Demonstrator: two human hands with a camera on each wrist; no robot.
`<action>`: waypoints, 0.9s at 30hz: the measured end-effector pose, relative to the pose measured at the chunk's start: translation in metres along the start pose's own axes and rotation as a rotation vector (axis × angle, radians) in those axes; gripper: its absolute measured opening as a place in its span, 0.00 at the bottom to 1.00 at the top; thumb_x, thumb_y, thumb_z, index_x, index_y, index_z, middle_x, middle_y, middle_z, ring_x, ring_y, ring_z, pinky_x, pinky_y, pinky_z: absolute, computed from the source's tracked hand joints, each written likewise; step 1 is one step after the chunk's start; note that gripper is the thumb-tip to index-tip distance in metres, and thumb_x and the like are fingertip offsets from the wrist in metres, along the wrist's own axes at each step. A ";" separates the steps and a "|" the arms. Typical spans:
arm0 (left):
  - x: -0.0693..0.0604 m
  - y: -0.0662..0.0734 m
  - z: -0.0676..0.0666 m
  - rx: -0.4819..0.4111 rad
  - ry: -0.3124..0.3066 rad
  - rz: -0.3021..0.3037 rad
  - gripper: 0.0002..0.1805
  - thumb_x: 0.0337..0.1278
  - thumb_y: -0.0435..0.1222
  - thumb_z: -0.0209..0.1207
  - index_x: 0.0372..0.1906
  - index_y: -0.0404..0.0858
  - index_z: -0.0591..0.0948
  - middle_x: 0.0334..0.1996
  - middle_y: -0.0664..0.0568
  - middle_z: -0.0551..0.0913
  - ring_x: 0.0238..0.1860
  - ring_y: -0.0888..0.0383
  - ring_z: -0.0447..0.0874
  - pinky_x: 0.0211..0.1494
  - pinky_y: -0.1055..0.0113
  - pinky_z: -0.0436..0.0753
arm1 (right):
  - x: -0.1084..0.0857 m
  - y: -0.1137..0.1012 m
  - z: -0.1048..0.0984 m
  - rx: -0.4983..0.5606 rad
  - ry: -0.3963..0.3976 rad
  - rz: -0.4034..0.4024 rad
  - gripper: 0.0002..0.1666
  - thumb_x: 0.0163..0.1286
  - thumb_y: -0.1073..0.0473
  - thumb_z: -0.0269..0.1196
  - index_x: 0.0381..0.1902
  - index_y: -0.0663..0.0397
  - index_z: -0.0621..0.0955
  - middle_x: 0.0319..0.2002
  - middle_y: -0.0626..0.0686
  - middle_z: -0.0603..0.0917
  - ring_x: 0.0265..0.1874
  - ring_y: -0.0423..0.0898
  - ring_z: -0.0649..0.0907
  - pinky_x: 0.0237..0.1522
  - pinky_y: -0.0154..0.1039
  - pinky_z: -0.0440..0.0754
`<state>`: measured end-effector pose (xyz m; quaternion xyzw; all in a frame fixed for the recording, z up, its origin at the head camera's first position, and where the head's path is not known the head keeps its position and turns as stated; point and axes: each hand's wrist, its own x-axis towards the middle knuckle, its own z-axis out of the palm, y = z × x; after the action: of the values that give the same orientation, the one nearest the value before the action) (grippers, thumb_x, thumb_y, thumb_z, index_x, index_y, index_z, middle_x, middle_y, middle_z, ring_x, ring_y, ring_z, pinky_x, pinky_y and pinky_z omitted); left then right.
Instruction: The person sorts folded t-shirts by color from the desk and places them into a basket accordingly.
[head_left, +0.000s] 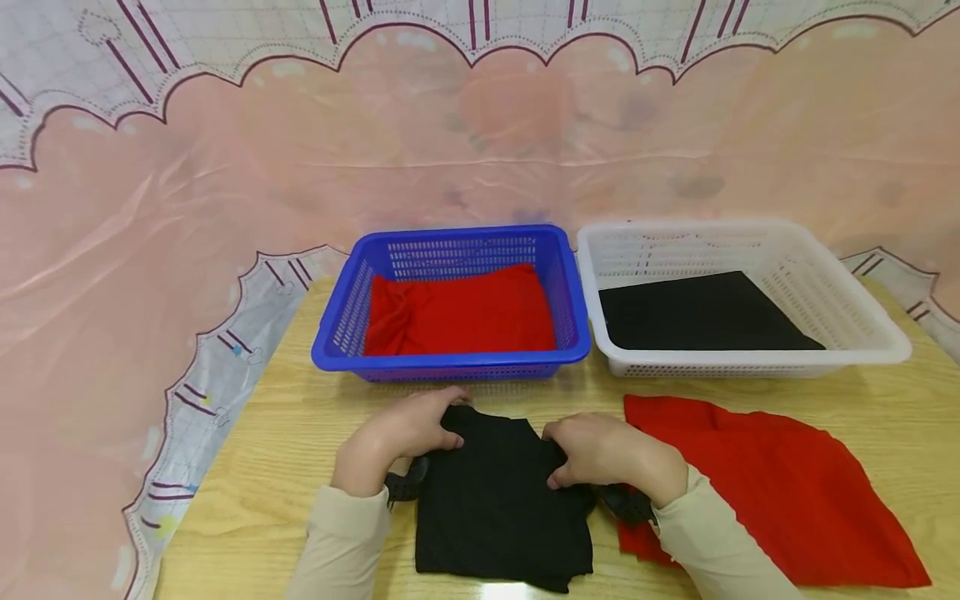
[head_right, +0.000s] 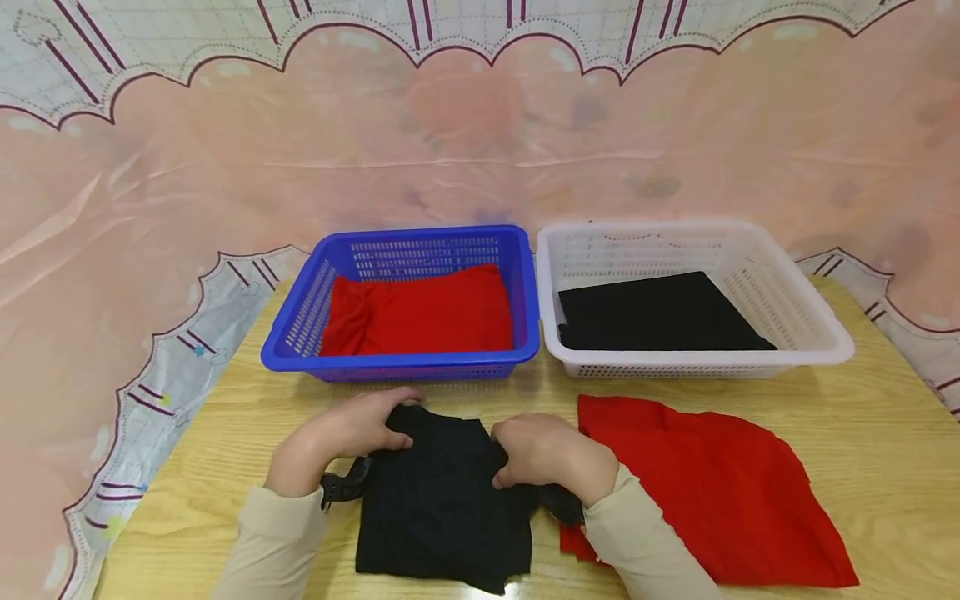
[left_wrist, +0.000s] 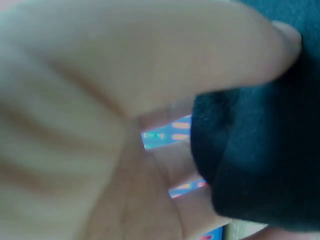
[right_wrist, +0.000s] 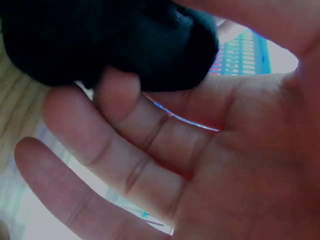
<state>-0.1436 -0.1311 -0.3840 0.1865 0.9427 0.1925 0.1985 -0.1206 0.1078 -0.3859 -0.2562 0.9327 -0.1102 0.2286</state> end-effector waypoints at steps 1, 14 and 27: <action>0.000 0.001 0.000 0.000 0.000 0.004 0.28 0.46 0.38 0.64 0.56 0.43 0.71 0.51 0.52 0.75 0.52 0.53 0.71 0.57 0.56 0.66 | 0.000 -0.001 0.000 0.000 0.001 -0.009 0.25 0.49 0.49 0.68 0.44 0.51 0.77 0.36 0.43 0.78 0.36 0.42 0.77 0.44 0.42 0.73; -0.003 0.003 -0.003 0.074 -0.018 0.016 0.12 0.47 0.37 0.63 0.39 0.42 0.79 0.29 0.58 0.76 0.33 0.58 0.73 0.45 0.61 0.73 | -0.003 -0.008 -0.002 0.045 0.014 0.019 0.20 0.51 0.55 0.62 0.44 0.48 0.74 0.34 0.44 0.78 0.30 0.41 0.74 0.41 0.42 0.73; -0.003 0.001 -0.006 0.059 0.086 0.058 0.11 0.49 0.36 0.61 0.40 0.43 0.77 0.29 0.57 0.76 0.33 0.58 0.73 0.45 0.60 0.73 | -0.002 -0.003 -0.007 0.053 0.135 -0.035 0.18 0.55 0.58 0.59 0.45 0.49 0.72 0.23 0.42 0.73 0.23 0.42 0.72 0.29 0.37 0.70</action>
<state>-0.1432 -0.1333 -0.3780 0.2109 0.9499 0.1782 0.1465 -0.1212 0.1069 -0.3784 -0.2585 0.9381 -0.1557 0.1698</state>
